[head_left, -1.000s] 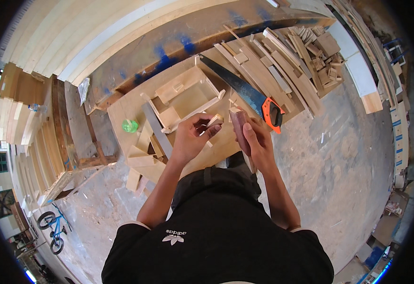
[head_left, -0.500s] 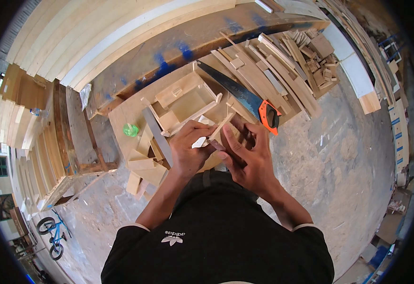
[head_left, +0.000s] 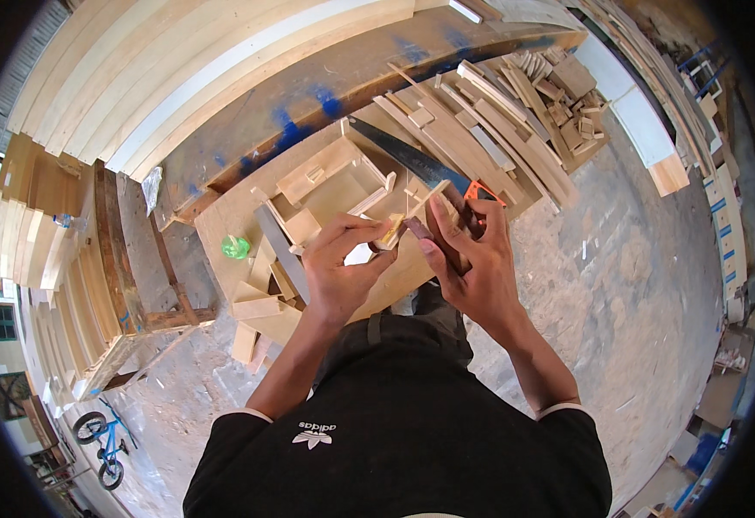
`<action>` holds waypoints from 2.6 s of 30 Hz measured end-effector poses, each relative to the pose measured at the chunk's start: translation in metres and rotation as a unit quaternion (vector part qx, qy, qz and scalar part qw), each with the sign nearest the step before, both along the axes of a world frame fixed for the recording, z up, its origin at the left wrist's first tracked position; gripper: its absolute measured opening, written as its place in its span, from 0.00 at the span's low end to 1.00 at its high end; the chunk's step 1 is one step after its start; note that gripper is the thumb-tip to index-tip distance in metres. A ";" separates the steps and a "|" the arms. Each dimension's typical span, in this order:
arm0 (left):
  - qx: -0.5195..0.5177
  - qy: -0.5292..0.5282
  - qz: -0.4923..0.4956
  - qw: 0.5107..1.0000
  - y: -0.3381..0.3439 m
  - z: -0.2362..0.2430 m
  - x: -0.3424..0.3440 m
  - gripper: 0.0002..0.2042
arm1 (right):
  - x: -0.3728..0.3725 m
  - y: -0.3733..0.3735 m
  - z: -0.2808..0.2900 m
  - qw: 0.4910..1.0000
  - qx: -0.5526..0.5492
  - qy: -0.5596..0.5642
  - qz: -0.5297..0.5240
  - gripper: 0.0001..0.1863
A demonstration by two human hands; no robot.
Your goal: The person saws a piece of wood at a workbench and then sands the cut edge of the wood by hand.
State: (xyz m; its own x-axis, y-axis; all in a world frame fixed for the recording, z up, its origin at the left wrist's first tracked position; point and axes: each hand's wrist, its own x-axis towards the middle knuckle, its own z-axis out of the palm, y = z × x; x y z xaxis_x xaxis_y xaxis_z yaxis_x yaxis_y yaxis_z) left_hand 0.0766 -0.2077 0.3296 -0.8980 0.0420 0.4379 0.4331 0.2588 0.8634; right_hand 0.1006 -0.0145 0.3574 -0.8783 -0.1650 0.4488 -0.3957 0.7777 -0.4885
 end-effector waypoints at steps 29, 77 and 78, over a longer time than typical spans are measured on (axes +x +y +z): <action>0.257 -0.186 -0.208 0.925 0.005 0.003 0.003 0.13 | -0.005 -0.008 0.003 0.863 -0.439 -0.202 0.148 0.25; 0.128 -0.075 -0.056 0.987 0.031 0.012 0.014 0.08 | -0.006 -0.023 0.016 0.959 -0.279 -0.055 0.021 0.25; 0.057 -0.038 -0.034 0.997 0.036 0.012 0.011 0.09 | -0.015 -0.021 0.017 0.950 -0.304 -0.073 -0.002 0.25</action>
State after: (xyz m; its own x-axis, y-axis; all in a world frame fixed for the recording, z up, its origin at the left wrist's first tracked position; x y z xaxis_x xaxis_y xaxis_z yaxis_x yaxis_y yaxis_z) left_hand 0.0878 -0.1717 0.3418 -0.9254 0.0571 0.3746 0.3790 0.1292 0.9164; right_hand 0.0859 -0.0352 0.3747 -0.9389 0.0891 0.3326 -0.2863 0.3347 -0.8978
